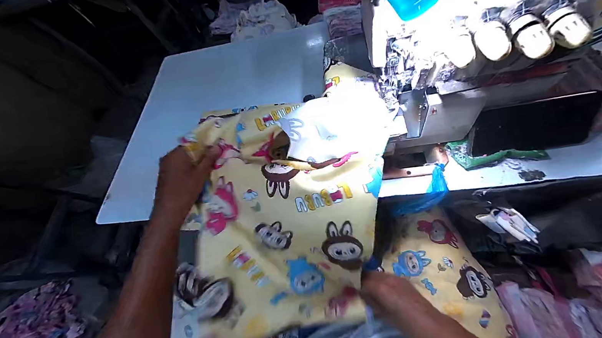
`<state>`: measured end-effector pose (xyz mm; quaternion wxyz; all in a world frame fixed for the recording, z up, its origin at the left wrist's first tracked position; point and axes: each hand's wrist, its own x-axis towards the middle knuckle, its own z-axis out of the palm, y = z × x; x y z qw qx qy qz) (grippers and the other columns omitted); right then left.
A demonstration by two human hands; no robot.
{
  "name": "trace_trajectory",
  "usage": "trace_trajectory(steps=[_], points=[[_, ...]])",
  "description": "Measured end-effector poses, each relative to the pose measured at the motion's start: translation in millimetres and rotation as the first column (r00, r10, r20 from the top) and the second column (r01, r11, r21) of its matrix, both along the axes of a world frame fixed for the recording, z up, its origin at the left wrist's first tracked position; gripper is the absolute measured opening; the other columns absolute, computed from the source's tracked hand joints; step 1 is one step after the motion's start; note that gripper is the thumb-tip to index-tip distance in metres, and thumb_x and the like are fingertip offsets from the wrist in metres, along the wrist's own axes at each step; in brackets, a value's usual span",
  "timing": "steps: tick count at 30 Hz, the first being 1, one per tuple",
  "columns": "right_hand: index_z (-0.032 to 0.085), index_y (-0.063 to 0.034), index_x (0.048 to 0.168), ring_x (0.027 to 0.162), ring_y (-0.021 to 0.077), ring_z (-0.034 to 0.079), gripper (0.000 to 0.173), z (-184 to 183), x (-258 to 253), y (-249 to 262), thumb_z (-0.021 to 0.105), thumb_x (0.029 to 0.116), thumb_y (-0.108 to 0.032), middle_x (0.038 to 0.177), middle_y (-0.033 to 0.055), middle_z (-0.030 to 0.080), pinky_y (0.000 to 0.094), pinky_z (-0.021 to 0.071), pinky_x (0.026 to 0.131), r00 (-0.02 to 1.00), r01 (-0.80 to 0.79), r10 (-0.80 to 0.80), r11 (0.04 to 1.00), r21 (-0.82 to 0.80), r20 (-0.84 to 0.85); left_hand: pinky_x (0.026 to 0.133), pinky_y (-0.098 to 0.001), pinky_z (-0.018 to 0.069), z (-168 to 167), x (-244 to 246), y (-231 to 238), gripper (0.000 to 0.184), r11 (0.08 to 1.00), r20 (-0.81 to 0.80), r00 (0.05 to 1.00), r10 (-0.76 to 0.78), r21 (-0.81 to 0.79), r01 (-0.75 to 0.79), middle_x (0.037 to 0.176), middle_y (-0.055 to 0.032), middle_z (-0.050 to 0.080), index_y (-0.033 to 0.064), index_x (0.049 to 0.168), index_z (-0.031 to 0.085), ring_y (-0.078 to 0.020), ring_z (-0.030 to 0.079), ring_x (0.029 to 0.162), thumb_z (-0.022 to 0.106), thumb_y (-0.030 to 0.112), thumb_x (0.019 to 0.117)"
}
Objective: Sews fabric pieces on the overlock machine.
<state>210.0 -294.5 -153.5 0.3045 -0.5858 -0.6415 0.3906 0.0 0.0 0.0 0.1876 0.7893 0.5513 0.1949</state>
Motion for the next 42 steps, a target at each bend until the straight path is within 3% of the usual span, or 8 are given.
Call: trace_trajectory(steps=[3, 5, 9, 13, 20, 24, 28, 42], points=[[0.066, -0.0011, 0.131, 0.113, 0.0346, 0.068, 0.033, -17.9, 30.9, 8.2, 0.059, 0.1006, -0.01, 0.127, 0.0193, 0.068, 0.0515, 0.0556, 0.095, 0.978, 0.181, -0.181, 0.983, 0.014, 0.103, 0.109, -0.0676, 0.0378, -45.5, 19.3, 15.1, 0.056, 0.995, -0.021, 0.996, -0.092, -0.031, 0.092, 0.144, -0.035, 0.049, -0.0081, 0.148, 0.044, -0.0523, 0.048, 0.134, 0.064, 0.016, 0.1013], [0.071, -0.0007, 0.123, 0.106, 0.0235, 0.071, 0.028, -6.7, 50.9, 15.8, 0.057, 0.1015, -0.01, 0.12, 0.0149, 0.071, 0.0388, 0.0588, 0.093, 0.936, 0.34, -0.351, 0.918, 0.206, 0.021, 0.11, -0.0566, 0.042, -64.4, 41.3, -18.5, 0.057, 0.991, 0.145, 0.984, -0.104, 0.099, 0.09, 0.151, -0.0251, 0.047, -0.0013, 0.151, 0.04, -0.0397, 0.047, 0.139, 0.057, 0.027, 0.1047], [0.073, 0.0004, 0.116, 0.104, 0.0133, 0.069, 0.024, 20.1, 79.2, 55.0, 0.057, 0.1023, -0.011, 0.114, 0.0116, 0.071, 0.0279, 0.0579, 0.092, 0.828, 0.56, -0.516, 0.745, 0.362, -0.219, 0.105, -0.0446, 0.048, -85.8, 96.3, -83.2, 0.047, 0.905, 0.379, 0.877, -0.296, 0.404, 0.131, 0.137, -0.0229, 0.055, -0.0058, 0.13, 0.054, -0.0292, 0.054, 0.129, 0.069, 0.023, 0.0965], [0.064, 0.0036, 0.127, 0.103, 0.0087, 0.068, 0.03, 35.8, 75.5, 93.6, 0.062, 0.0988, -0.007, 0.117, 0.0104, 0.069, 0.0245, 0.0576, 0.092, 0.722, 0.609, -0.448, 0.773, 0.177, -0.527, 0.108, -0.0361, 0.0426, -101.5, 138.4, -98.2, 0.044, 0.815, 0.404, 0.836, -0.371, 0.573, 0.085, 0.133, -0.0175, 0.051, 0.0035, 0.124, 0.056, -0.0255, 0.049, 0.13, 0.077, 0.019, 0.0887], [0.067, -0.002, 0.102, 0.089, 0.0025, 0.062, 0.014, 37.5, 66.1, 92.2, 0.059, 0.1019, -0.013, 0.099, 0.0013, 0.064, 0.0191, 0.0539, 0.082, 0.666, 0.582, -0.403, 0.807, 0.1, -0.628, 0.095, -0.0282, 0.0518, -65.2, 135.7, -77.5, 0.022, 0.952, 0.555, 0.776, -0.3, 0.222, 0.209, 0.136, -0.0091, 0.058, 0.0015, 0.111, 0.068, -0.0114, 0.058, 0.12, 0.058, 0.019, 0.1045], [0.058, -0.0055, 0.108, 0.07, -0.0034, 0.058, 0.014, 37.1, 65.6, 75.7, 0.05, 0.1071, -0.017, 0.082, -0.0058, 0.062, 0.0147, 0.0488, 0.067, 0.684, 0.592, -0.428, 0.799, 0.106, -0.591, 0.077, -0.0361, 0.0541, -24.1, 132.2, -60.7, 0.024, 0.764, 0.096, 0.832, -0.546, 0.465, 0.448, 0.097, -0.0174, 0.069, -0.0054, 0.103, 0.07, -0.0234, 0.067, 0.087, 0.052, 0.011, 0.1054], [0.064, 0.0, 0.11, 0.073, -0.0065, 0.058, 0.019, 43.7, 63.1, 56.5, 0.052, 0.1055, -0.014, 0.087, -0.004, 0.066, 0.0098, 0.0477, 0.068, 0.709, 0.632, -0.483, 0.759, 0.158, -0.514, 0.049, -0.033, 0.0486, -23.0, 129.5, -129.8, 0.019, 0.521, -0.296, 0.669, -0.682, 0.445, 0.728, 0.082, -0.0115, 0.069, 0.0047, 0.1, 0.074, -0.0226, 0.062, 0.058, 0.057, 0.014, 0.1019], [0.068, 0.0018, 0.118, 0.088, -0.0038, 0.069, 0.021, 58.5, 85.2, 95.4, 0.057, 0.1024, -0.008, 0.098, 0.0004, 0.074, 0.0118, 0.0559, 0.081, 0.681, 0.668, -0.461, 0.71, 0.224, -0.569, 0.046, -0.0301, 0.0394, -9.3, 189.3, -119.5, 0.019, 0.693, -0.316, 0.831, -0.457, 0.46, 0.556, 0.075, -0.0095, 0.059, 0.0039, 0.107, 0.075, -0.0208, 0.053, 0.054, 0.062, 0.013, 0.0976]])
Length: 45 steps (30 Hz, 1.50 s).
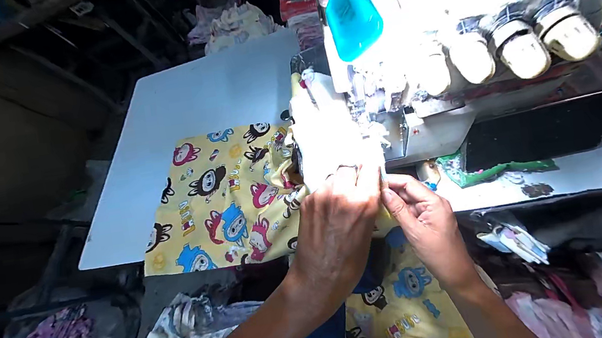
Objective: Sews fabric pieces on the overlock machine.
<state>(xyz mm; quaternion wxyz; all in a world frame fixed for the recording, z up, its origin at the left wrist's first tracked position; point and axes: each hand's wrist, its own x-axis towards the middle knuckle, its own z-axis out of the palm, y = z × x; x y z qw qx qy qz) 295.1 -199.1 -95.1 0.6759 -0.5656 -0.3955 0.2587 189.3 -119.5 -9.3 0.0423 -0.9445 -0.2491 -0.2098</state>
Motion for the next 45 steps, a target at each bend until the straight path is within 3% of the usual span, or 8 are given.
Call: trace_trajectory(steps=[6, 10, 15, 18, 22, 26, 31, 45], points=[[0.07, -0.0026, 0.109, 0.084, -0.0033, 0.068, 0.014, 3.5, 4.9, 6.0, 0.064, 0.0988, -0.009, 0.094, -0.0009, 0.073, 0.0125, 0.0567, 0.078, 0.996, 0.073, -0.073, 0.997, -0.004, 0.06, 0.048, -0.0311, 0.0387, -8.6, 1.4, -5.4, 0.027, 0.999, 0.046, 0.999, 0.027, 0.039, -0.029, 0.083, -0.0103, 0.065, 0.0067, 0.118, 0.076, -0.0219, 0.055, 0.059, 0.063, 0.009, 0.095], [0.072, -0.0051, 0.103, 0.081, 0.0024, 0.065, 0.01, 3.6, 7.1, 3.5, 0.068, 0.0956, -0.01, 0.096, 0.0002, 0.067, 0.016, 0.0568, 0.074, 0.996, 0.091, -0.091, 0.996, 0.01, 0.016, 0.094, -0.0427, 0.0468, -31.9, -10.5, -2.7, 0.039, 0.998, 0.114, 0.993, 0.016, 0.059, -0.023, 0.13, -0.0148, 0.064, 0.0101, 0.133, 0.068, -0.0329, 0.059, 0.116, 0.062, 0.004, 0.0942], [0.071, -0.0017, 0.11, 0.072, 0.0067, 0.069, 0.016, 9.7, 6.8, -3.8, 0.067, 0.0949, -0.003, 0.092, 0.0019, 0.072, 0.0202, 0.0608, 0.069, 0.988, 0.001, 0.004, 1.0, 0.031, -0.155, 0.113, -0.0454, 0.042, -50.2, -16.2, 21.7, 0.033, 0.993, 0.24, 0.966, -0.099, 0.089, 0.079, 0.133, -0.0173, 0.066, 0.0031, 0.129, 0.07, -0.0322, 0.062, 0.126, 0.063, 0.005, 0.0966], [0.071, -0.0008, 0.108, 0.072, 0.0078, 0.07, 0.014, 10.5, 7.5, -5.0, 0.067, 0.0947, -0.001, 0.088, 0.0024, 0.073, 0.0214, 0.0617, 0.068, 0.984, -0.007, 0.014, 0.999, 0.039, -0.18, 0.104, -0.0376, 0.049, -49.2, -18.8, 25.2, 0.023, 0.979, 0.339, 0.921, -0.193, 0.122, 0.161, 0.122, -0.014, 0.072, 0.0056, 0.117, 0.076, -0.0256, 0.067, 0.116, 0.066, 0.005, 0.097], [0.071, -0.0024, 0.104, 0.07, 0.0077, 0.069, 0.01, 9.8, 7.1, -5.4, 0.067, 0.0951, -0.002, 0.084, 0.0017, 0.072, 0.0213, 0.0611, 0.067, 0.978, -0.013, 0.022, 0.999, 0.045, -0.205, 0.081, -0.0337, 0.0549, -55.1, -18.8, 32.5, 0.016, 0.979, 0.386, 0.906, -0.173, 0.167, 0.116, 0.086, -0.0143, 0.072, 0.0008, 0.104, 0.078, -0.0257, 0.07, 0.084, 0.069, 0.011, 0.095], [0.071, 0.0008, 0.109, 0.072, 0.0122, 0.073, 0.014, 8.8, 6.3, -5.7, 0.065, 0.0964, -0.001, 0.086, 0.0051, 0.074, 0.0258, 0.0638, 0.071, 0.969, -0.032, 0.044, 0.998, 0.055, -0.241, 0.107, -0.0411, 0.0478, -52.5, -17.2, 33.4, 0.029, 0.992, 0.301, 0.947, -0.115, 0.076, 0.096, 0.129, -0.017, 0.069, 0.0019, 0.123, 0.073, -0.0306, 0.066, 0.119, 0.064, 0.007, 0.0965], [0.071, -0.0003, 0.108, 0.075, 0.0128, 0.072, 0.013, 9.7, 6.7, -6.3, 0.064, 0.0969, -0.001, 0.089, 0.0061, 0.073, 0.0265, 0.063, 0.073, 0.96, -0.027, 0.039, 0.999, 0.047, -0.277, 0.077, -0.0336, 0.0509, -46.3, -14.7, 21.2, 0.012, 0.975, 0.391, 0.901, -0.186, 0.187, 0.121, 0.1, -0.0089, 0.076, 0.0101, 0.098, 0.081, -0.0215, 0.068, 0.088, 0.07, 0.013, 0.0939], [0.072, 0.0034, 0.108, 0.077, 0.0155, 0.073, 0.015, 11.8, 6.7, -8.3, 0.063, 0.096, 0.003, 0.09, 0.0096, 0.074, 0.0297, 0.064, 0.076, 0.94, -0.047, 0.067, 0.997, 0.069, -0.333, 0.078, -0.0361, 0.0462, -48.6, -18.6, 8.5, 0.009, 0.972, 0.343, 0.915, -0.21, 0.17, 0.16, 0.093, -0.0065, 0.074, 0.0134, 0.097, 0.082, -0.0209, 0.063, 0.083, 0.073, 0.014, 0.0931]])
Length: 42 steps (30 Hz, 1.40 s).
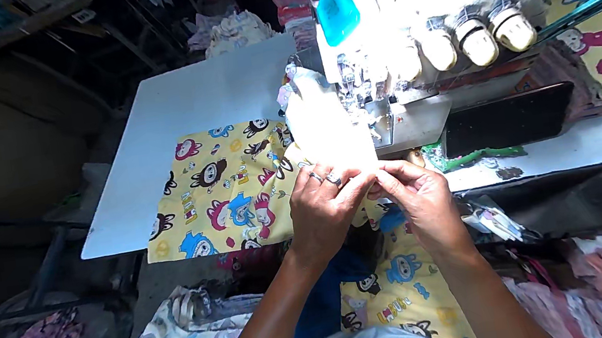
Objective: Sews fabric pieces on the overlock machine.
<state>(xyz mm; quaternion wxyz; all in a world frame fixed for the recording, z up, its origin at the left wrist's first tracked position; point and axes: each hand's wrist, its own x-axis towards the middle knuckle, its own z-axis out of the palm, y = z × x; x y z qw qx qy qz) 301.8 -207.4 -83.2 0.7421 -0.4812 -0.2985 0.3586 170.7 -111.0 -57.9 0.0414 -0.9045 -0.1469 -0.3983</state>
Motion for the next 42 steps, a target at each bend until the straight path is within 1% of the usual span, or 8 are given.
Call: trace_trajectory(steps=[4, 8, 12, 17, 24, 30, 37, 42], points=[[0.073, 0.0008, 0.104, 0.076, 0.0129, 0.072, 0.012, -1.2, 3.9, 3.2, 0.063, 0.0982, -0.002, 0.087, 0.0068, 0.073, 0.0281, 0.0628, 0.076, 0.999, -0.012, 0.012, 1.0, 0.007, 0.031, 0.076, -0.0349, 0.047, -3.0, -0.4, 1.2, 0.01, 0.999, -0.009, 0.999, -0.031, -0.02, 0.03, 0.094, -0.0059, 0.074, 0.0145, 0.096, 0.082, -0.0213, 0.063, 0.086, 0.073, 0.018, 0.0933], [0.071, -0.0021, 0.109, 0.075, 0.0124, 0.072, 0.016, 5.6, 7.1, 5.6, 0.069, 0.093, 0.0, 0.089, 0.0052, 0.073, 0.0273, 0.0632, 0.072, 0.994, 0.031, -0.03, 1.0, -0.001, 0.109, 0.105, -0.0425, 0.0374, -27.6, 7.2, 5.9, 0.039, 0.999, 0.029, 0.999, -0.045, 0.017, 0.045, 0.127, -0.0127, 0.064, 0.0136, 0.11, 0.07, -0.0274, 0.057, 0.119, 0.071, 0.048, 0.0916], [0.062, -0.0023, 0.116, 0.074, 0.0094, 0.07, 0.023, -2.9, -3.2, -2.7, 0.067, 0.093, 0.0, 0.092, 0.0038, 0.07, 0.0237, 0.0615, 0.07, 0.962, 0.103, -0.103, 0.995, 0.013, 0.253, 0.12, -0.0482, 0.0296, -44.4, 0.2, 14.7, 0.03, 0.996, -0.031, 0.999, 0.017, 0.092, -0.014, 0.139, -0.0109, 0.064, 0.0127, 0.127, 0.069, -0.0269, 0.054, 0.136, 0.062, 0.007, 0.0984], [0.077, -0.0076, 0.108, 0.083, 0.0039, 0.066, 0.017, -1.3, 5.0, 5.0, 0.066, 0.0952, -0.011, 0.097, 0.0005, 0.069, 0.0189, 0.058, 0.075, 0.797, 0.227, -0.19, 0.974, 0.007, 0.574, 0.115, -0.0443, 0.039, -14.8, -17.5, 14.1, 0.037, 0.998, -0.182, 0.983, 0.005, 0.063, 0.007, 0.139, -0.0054, 0.066, 0.0128, 0.13, 0.071, -0.0229, 0.058, 0.134, 0.055, -0.001, 0.0996], [0.075, -0.009, 0.121, 0.085, 0.0232, 0.059, 0.032, 22.7, 17.9, 26.5, 0.06, 0.0951, 0.003, 0.102, 0.0137, 0.058, 0.0332, 0.0513, 0.073, 0.334, 0.372, -0.181, 0.927, 0.046, 0.925, 0.112, -0.0491, 0.0433, 36.1, -0.5, 40.0, 0.047, 0.985, -0.43, 0.902, 0.027, -0.14, -0.097, 0.142, -0.0101, 0.063, 0.0089, 0.136, 0.067, -0.0315, 0.061, 0.129, 0.053, -0.009, 0.0948], [0.07, -0.0099, 0.132, 0.086, 0.0257, 0.061, 0.038, 14.2, 11.9, 19.7, 0.059, 0.0971, -0.001, 0.104, 0.0147, 0.06, 0.0368, 0.0528, 0.073, 0.31, 0.392, -0.142, 0.92, 0.01, 0.94, 0.107, -0.0508, 0.0475, 39.0, 22.8, 79.7, 0.044, 0.967, -0.399, 0.91, 0.115, -0.163, -0.194, 0.145, -0.0038, 0.061, 0.0171, 0.135, 0.068, -0.0292, 0.056, 0.137, 0.047, -0.001, 0.1016], [0.062, -0.0079, 0.141, 0.092, 0.0238, 0.067, 0.04, -3.9, 1.8, 4.8, 0.059, 0.1009, -0.012, 0.105, 0.0138, 0.067, 0.0349, 0.0574, 0.08, 0.364, 0.346, -0.124, 0.938, -0.011, 0.923, 0.095, -0.0573, 0.0509, 43.2, 18.2, 61.0, 0.047, 0.834, -0.423, 0.853, 0.305, -0.313, -0.454, 0.152, -0.0014, 0.055, 0.019, 0.141, 0.064, -0.0323, 0.054, 0.137, 0.045, -0.001, 0.103], [0.059, -0.0061, 0.143, 0.094, 0.0227, 0.069, 0.042, -5.2, -10.2, 2.4, 0.059, 0.1019, -0.015, 0.109, 0.0126, 0.07, 0.0352, 0.0576, 0.084, 0.437, 0.243, -0.087, 0.97, -0.025, 0.895, 0.088, -0.0561, 0.0549, 42.5, -10.8, 18.8, 0.052, 0.828, -0.353, 0.884, 0.306, -0.359, -0.43, 0.155, -0.0179, 0.045, 0.0072, 0.14, 0.061, -0.0432, 0.061, 0.119, 0.056, -0.014, 0.0925]])
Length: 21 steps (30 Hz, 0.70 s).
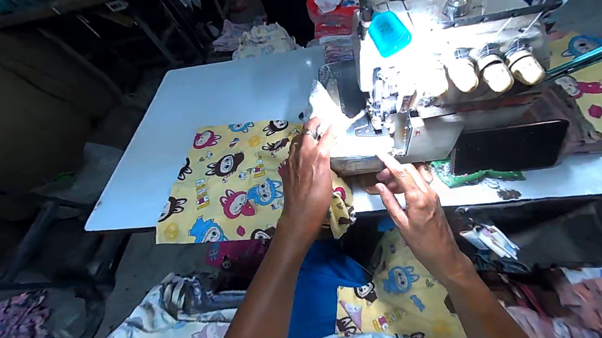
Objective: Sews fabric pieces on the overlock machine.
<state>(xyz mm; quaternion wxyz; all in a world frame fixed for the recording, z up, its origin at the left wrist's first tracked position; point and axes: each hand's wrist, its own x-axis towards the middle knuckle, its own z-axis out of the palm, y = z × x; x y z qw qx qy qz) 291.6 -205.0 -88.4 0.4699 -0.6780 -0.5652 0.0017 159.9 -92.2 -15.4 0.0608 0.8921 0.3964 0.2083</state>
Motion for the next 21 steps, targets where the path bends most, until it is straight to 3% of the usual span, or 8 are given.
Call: trace_trajectory(steps=[5, 8, 10, 12, 14, 16, 19, 21], points=[[0.056, -0.0073, 0.146, 0.099, 0.0176, 0.068, 0.045, 2.0, -10.2, 5.5, 0.056, 0.1054, -0.026, 0.115, 0.0098, 0.069, 0.0322, 0.0568, 0.089, 0.988, -0.131, 0.132, 0.991, 0.02, -0.078, 0.068, -0.0431, 0.0583, -25.5, -14.7, -31.4, 0.048, 0.999, 0.159, 0.987, -0.001, -0.033, 0.006, 0.145, -0.0211, 0.045, 0.0044, 0.139, 0.062, -0.0301, 0.065, 0.086, 0.061, -0.008, 0.0926], [0.054, -0.0071, 0.148, 0.116, 0.0163, 0.064, 0.049, 1.7, -12.2, 7.5, 0.048, 0.1084, -0.035, 0.129, 0.0108, 0.066, 0.0331, 0.0514, 0.102, 0.953, -0.238, 0.24, 0.971, 0.03, -0.183, 0.081, -0.0408, 0.0596, -42.9, -23.9, -59.9, 0.035, 0.965, 0.256, 0.956, -0.146, -0.175, 0.195, 0.141, -0.0224, 0.053, -0.0008, 0.13, 0.065, -0.0299, 0.068, 0.097, 0.058, -0.001, 0.0951], [0.067, -0.0092, 0.135, 0.107, 0.0143, 0.065, 0.046, 0.0, -8.0, 7.8, 0.044, 0.1092, -0.039, 0.118, 0.0088, 0.069, 0.0321, 0.0531, 0.093, 0.947, -0.217, 0.217, 0.976, 0.023, -0.236, 0.088, -0.0364, 0.0574, -50.7, -30.8, -69.4, 0.03, 0.882, 0.306, 0.907, -0.29, -0.283, 0.377, 0.138, -0.0242, 0.058, -0.0014, 0.126, 0.067, -0.0293, 0.069, 0.103, 0.058, 0.009, 0.0982], [0.077, -0.0113, 0.11, 0.089, 0.0078, 0.063, 0.036, -5.3, 2.9, 8.2, 0.048, 0.1079, -0.032, 0.098, 0.0027, 0.068, 0.027, 0.0531, 0.08, 0.951, -0.091, 0.096, 0.995, 0.032, -0.294, 0.089, -0.0307, 0.0566, -53.9, -39.2, -64.5, 0.033, 0.79, 0.347, 0.867, -0.358, -0.382, 0.479, 0.133, -0.0182, 0.064, 0.0024, 0.131, 0.067, -0.0216, 0.069, 0.103, 0.057, 0.016, 0.1033], [0.077, -0.0068, 0.102, 0.087, 0.0084, 0.064, 0.026, -12.2, 20.2, 7.5, 0.057, 0.1043, -0.022, 0.095, 0.0046, 0.068, 0.026, 0.0532, 0.079, 0.948, 0.043, -0.026, 0.998, 0.047, -0.316, 0.085, -0.0309, 0.0598, -53.4, -46.9, -50.5, 0.029, 0.808, 0.379, 0.89, -0.253, -0.424, 0.41, 0.118, -0.0109, 0.073, 0.0039, 0.125, 0.071, -0.015, 0.072, 0.096, 0.053, 0.017, 0.1054], [0.075, -0.0035, 0.108, 0.091, 0.0089, 0.064, 0.018, -17.3, 32.4, 2.9, 0.062, 0.1007, -0.014, 0.104, 0.0085, 0.068, 0.0229, 0.0536, 0.08, 0.944, 0.098, -0.079, 0.994, 0.043, -0.32, 0.076, -0.0351, 0.0622, -48.6, -53.9, -27.9, 0.026, 0.869, 0.406, 0.913, -0.041, -0.437, 0.233, 0.105, -0.0095, 0.074, 0.004, 0.121, 0.071, -0.0153, 0.073, 0.083, 0.053, 0.014, 0.106], [0.071, -0.002, 0.122, 0.092, 0.0064, 0.063, 0.025, -17.9, 27.5, -7.4, 0.062, 0.0988, -0.007, 0.118, 0.0107, 0.065, 0.0183, 0.0533, 0.079, 0.916, 0.021, -0.008, 0.999, 0.029, -0.4, 0.08, -0.0434, 0.0606, -41.1, -56.3, 21.9, 0.031, 0.912, 0.403, 0.898, 0.177, -0.41, 0.004, 0.114, -0.0175, 0.071, -0.0014, 0.128, 0.065, -0.0249, 0.072, 0.09, 0.05, 0.018, 0.1084], [0.068, -0.0005, 0.127, 0.103, 0.0087, 0.065, 0.03, -13.7, 14.3, -13.8, 0.062, 0.0985, -0.008, 0.126, 0.013, 0.064, 0.0213, 0.0557, 0.086, 0.877, -0.063, 0.061, 0.998, 0.01, -0.478, 0.092, -0.0509, 0.0555, -38.4, -47.9, 53.1, 0.04, 0.885, 0.329, 0.916, 0.229, -0.462, -0.055, 0.124, -0.0228, 0.067, -0.0036, 0.134, 0.061, -0.0331, 0.069, 0.106, 0.052, 0.026, 0.1083]])
